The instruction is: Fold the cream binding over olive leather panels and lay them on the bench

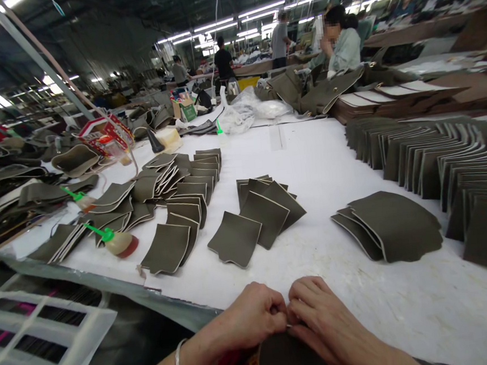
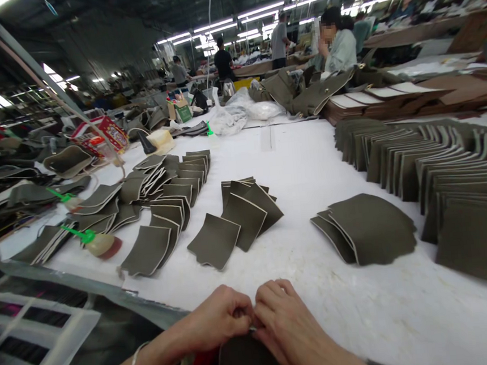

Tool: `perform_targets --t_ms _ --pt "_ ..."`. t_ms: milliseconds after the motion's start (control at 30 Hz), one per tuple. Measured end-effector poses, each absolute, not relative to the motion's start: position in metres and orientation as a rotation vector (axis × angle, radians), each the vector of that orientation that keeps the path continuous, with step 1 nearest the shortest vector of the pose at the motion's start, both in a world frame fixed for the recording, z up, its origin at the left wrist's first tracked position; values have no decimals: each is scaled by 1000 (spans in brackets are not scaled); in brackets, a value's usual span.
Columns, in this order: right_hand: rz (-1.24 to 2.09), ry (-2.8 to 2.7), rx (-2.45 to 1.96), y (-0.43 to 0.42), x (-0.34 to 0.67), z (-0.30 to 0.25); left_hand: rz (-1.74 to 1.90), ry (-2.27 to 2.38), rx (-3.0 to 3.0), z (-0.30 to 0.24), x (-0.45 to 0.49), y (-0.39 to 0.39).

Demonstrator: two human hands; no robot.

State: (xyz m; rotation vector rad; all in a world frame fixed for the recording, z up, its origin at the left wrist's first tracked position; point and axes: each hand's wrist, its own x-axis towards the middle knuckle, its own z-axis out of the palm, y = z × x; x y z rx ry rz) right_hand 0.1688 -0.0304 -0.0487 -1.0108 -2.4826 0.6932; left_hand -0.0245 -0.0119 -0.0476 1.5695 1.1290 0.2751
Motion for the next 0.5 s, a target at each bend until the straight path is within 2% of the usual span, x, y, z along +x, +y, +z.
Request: perform_targets --t_ms 233,400,500 --pt "818 -2506 -1072 -26 165 -38 230 1117 1633 -46 -24 -6" --pt "288 -2521 -936 -38 155 -47 244 1226 1697 -33 -27 12" --pt "167 -2506 -867 -40 153 -26 260 1261 1686 -13 -34 29"
